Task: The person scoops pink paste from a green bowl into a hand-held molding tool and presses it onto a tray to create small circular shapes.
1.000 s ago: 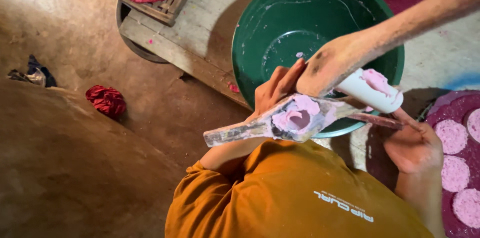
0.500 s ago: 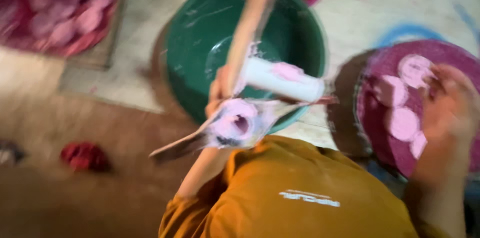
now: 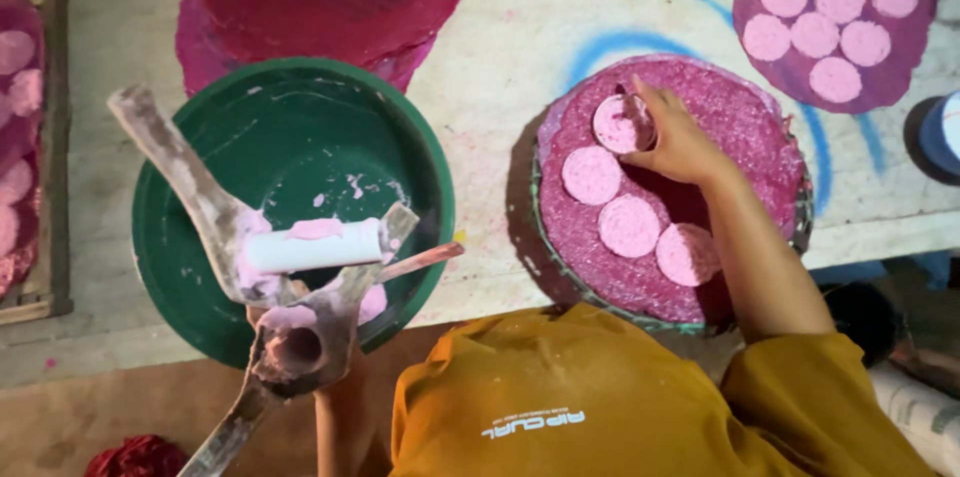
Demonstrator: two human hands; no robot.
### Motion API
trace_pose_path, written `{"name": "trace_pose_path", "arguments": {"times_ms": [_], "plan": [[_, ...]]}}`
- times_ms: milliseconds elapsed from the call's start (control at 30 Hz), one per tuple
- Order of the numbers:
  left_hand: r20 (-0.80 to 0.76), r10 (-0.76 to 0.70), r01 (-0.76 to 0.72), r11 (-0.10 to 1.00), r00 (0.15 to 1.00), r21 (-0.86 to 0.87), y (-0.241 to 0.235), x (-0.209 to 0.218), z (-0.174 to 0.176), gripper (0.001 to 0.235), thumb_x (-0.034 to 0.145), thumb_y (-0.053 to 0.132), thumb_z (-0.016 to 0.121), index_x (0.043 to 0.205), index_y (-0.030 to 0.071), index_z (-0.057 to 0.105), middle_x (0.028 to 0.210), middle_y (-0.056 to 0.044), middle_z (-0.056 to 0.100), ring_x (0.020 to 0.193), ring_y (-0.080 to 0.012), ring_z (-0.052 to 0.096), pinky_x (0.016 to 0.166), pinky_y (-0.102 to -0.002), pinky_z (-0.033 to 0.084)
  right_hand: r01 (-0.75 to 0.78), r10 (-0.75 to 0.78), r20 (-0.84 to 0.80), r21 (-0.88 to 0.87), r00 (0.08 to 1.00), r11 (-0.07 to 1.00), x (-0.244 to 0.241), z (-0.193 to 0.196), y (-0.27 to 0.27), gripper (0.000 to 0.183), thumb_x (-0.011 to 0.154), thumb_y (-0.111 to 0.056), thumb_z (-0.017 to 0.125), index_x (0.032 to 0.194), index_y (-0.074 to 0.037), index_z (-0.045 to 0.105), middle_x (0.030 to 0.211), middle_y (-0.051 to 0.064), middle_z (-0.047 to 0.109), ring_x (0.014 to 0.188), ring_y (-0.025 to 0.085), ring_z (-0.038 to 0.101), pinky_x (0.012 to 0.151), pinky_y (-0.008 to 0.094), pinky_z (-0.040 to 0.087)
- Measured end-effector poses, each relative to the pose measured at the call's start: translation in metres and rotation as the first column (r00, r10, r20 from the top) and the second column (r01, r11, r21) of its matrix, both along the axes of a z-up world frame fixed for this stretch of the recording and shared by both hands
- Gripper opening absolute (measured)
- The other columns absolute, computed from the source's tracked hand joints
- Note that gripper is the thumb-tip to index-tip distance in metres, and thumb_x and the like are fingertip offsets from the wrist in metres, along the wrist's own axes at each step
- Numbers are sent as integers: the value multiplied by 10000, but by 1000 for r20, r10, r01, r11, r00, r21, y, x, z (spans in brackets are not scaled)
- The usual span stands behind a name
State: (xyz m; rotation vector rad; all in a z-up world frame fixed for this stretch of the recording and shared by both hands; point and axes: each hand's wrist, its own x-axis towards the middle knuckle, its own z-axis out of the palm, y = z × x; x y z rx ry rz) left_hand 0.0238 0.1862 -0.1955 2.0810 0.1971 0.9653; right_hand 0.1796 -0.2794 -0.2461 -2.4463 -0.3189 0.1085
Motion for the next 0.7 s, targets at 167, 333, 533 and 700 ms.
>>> {"name": "trace_pose_path", "arguments": {"times_ms": [167,333,533,700], "plan": [[-11,84,-84,996,996,11,-8,-21,3,494,886,182,738,1348,69,601,1375,-206,608,993,-318,677,804,-353,558,27,-22,91,-51,996,998,-4,5,-15,1230,665,-279,936,1651,-90,225,1582,317,333,1469,497,273,1171,559,230],[-13,130,-130,991,991,21,-17,-32,1,486,872,196,743,1325,72,615,1389,-205,602,1011,-325,673,818,-361,558,423,-436,-25,-195,900,885,-22,34,-39,1109,712,-408,938,1603,-168,323,1592,242,337,1469,434,330,1181,590,263],[-6,175,-175,984,984,36,-35,-49,0,477,855,214,749,1297,77,633,1405,-203,595,1033,-333,669,834,-370,557,-139,148,22,-219,989,966,1,49,0,938,728,-189,842,1578,-201,447,1617,201,316,1434,444,312,1114,605,312],[-8,181,-181,982,983,60,-45,-58,1,470,841,228,755,1275,80,647,1419,-202,589,1051,-339,665,848,-377,557,-338,332,-79,-353,940,873,31,30,12,531,827,-159,787,1340,-188,650,1368,109,578,1217,370,553,1006,488,504]]}}
